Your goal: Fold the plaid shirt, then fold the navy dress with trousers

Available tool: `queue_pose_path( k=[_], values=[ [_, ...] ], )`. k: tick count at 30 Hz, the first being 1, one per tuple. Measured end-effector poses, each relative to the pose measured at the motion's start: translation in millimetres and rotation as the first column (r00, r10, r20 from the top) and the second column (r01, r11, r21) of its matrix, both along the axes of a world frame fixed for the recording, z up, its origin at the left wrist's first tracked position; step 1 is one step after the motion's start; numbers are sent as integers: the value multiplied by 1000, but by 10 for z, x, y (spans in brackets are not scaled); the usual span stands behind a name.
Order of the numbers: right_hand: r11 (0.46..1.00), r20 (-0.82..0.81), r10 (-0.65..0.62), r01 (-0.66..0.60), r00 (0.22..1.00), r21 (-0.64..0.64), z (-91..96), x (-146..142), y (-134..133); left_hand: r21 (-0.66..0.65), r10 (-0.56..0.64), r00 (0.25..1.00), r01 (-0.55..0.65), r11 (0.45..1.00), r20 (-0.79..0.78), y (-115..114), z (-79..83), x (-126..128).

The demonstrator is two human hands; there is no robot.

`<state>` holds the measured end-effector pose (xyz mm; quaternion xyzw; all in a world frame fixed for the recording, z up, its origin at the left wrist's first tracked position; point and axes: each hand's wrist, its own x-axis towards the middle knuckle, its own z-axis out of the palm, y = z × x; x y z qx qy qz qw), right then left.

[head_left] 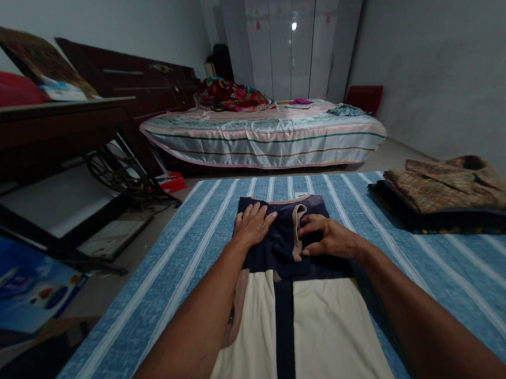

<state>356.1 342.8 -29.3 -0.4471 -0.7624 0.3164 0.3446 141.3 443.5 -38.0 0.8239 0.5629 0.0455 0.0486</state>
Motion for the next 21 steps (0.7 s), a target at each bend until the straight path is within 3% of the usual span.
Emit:
queue_pose_path(
  k=[5, 9, 15, 21],
  values=[
    [997, 191, 44, -31, 981, -71, 87, -62, -80, -12, 2, 1000, -2, 1000, 6, -14, 16, 10],
    [994, 271, 107, -103, 957, -29, 145, -86, -91, 10, -7, 1000, 7, 1000, -9, -10, 8, 10],
    [992, 275, 120, -107, 954, -60, 169, -66, -67, 7, -6, 1000, 7, 1000, -21, -8, 13, 16],
    [1000, 269, 28, -28, 963, -5, 139, -174, -59, 4, -4, 1000, 4, 1000, -23, -12, 24, 19]
  ],
)
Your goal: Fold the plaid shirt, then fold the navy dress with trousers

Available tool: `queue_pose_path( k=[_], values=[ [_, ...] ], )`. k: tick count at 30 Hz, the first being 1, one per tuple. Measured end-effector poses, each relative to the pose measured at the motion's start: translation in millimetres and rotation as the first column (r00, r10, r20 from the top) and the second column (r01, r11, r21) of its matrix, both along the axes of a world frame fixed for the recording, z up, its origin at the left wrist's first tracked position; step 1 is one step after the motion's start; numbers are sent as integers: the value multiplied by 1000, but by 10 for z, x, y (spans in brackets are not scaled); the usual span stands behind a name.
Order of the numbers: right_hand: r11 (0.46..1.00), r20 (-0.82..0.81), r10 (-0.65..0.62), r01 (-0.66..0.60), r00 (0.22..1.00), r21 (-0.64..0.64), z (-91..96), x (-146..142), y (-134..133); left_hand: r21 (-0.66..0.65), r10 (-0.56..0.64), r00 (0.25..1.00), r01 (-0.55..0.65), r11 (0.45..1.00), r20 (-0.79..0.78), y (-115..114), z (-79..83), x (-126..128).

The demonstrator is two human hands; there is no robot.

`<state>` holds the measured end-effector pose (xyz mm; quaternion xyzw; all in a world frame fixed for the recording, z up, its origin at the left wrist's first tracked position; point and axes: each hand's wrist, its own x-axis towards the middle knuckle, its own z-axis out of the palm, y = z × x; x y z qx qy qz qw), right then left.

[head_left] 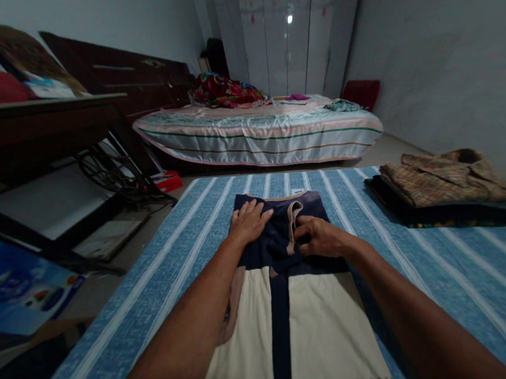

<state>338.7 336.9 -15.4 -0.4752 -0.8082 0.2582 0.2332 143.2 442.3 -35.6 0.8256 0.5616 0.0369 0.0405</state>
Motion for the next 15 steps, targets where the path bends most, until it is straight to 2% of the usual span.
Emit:
queue_pose_path(
  k=[15],
  values=[
    [997, -85, 27, -33, 996, -67, 3, 34, 16, -1, -7, 1000, 7, 1000, 12, -9, 3, -9]
  ],
)
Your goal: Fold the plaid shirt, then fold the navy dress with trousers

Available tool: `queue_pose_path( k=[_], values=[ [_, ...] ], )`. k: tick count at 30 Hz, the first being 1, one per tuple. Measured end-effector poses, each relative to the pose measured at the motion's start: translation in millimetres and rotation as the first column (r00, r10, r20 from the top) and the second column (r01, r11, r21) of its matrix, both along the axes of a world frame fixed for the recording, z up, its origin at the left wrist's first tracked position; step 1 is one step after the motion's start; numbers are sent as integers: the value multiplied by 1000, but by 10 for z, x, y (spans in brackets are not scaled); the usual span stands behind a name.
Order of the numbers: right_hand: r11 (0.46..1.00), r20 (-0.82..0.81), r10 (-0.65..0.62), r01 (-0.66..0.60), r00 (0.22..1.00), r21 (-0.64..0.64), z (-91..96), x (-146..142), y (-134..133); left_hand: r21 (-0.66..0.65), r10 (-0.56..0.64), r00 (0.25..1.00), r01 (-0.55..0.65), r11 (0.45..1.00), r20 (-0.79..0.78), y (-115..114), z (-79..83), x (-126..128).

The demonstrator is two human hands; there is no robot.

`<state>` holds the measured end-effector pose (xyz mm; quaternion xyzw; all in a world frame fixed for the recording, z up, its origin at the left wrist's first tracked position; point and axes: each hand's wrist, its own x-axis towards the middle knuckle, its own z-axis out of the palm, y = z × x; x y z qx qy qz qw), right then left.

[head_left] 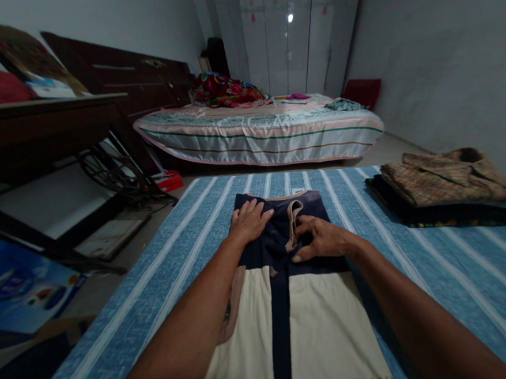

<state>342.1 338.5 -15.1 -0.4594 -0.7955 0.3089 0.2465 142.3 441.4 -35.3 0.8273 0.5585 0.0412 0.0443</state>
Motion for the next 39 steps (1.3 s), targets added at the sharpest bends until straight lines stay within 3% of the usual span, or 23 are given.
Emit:
queue_pose_path(
  k=[39],
  values=[
    [1000, 28, -16, 16, 999, -1, -85, -21, 33, 12, 4, 1000, -4, 1000, 20, 35, -68, -4]
  ],
)
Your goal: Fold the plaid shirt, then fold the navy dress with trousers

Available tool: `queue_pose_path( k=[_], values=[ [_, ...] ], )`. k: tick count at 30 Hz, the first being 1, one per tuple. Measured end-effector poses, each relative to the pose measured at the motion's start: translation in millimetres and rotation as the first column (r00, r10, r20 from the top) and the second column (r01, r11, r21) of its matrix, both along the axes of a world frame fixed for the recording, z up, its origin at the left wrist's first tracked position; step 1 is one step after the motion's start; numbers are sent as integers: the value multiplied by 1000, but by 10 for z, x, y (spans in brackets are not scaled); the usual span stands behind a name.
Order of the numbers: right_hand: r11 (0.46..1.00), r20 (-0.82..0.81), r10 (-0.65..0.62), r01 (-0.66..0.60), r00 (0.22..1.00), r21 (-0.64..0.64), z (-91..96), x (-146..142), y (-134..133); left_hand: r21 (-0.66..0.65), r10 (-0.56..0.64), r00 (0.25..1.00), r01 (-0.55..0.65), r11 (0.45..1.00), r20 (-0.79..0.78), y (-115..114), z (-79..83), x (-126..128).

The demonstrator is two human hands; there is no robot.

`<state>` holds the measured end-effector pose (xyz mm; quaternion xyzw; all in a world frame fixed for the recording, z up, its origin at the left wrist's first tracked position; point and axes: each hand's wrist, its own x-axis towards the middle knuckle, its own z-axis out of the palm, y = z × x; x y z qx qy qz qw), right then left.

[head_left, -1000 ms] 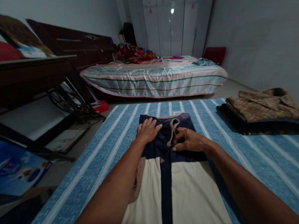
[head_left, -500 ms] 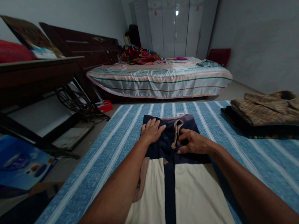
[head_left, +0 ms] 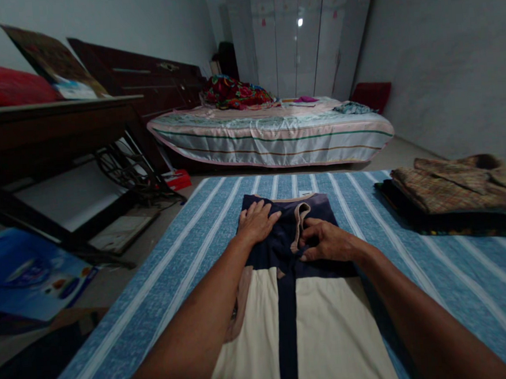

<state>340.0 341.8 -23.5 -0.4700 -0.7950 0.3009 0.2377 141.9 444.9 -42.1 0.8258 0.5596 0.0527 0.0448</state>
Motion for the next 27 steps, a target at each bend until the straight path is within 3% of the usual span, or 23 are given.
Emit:
queue_pose_path(
  k=[14, 18, 27],
  values=[
    [1000, -35, 3, -4, 999, -15, 80, -9, -40, -7, 6, 1000, -6, 1000, 2, -17, 19, -28],
    [998, -119, -54, 50, 991, -39, 73, -40, -35, -15, 15, 1000, -15, 1000, -9, -37, 44, -30],
    [969, -180, -232, 243, 956, 43, -90, -131, 18, -21, 11, 1000, -11, 1000, -10, -77, 55, -45]
  ],
)
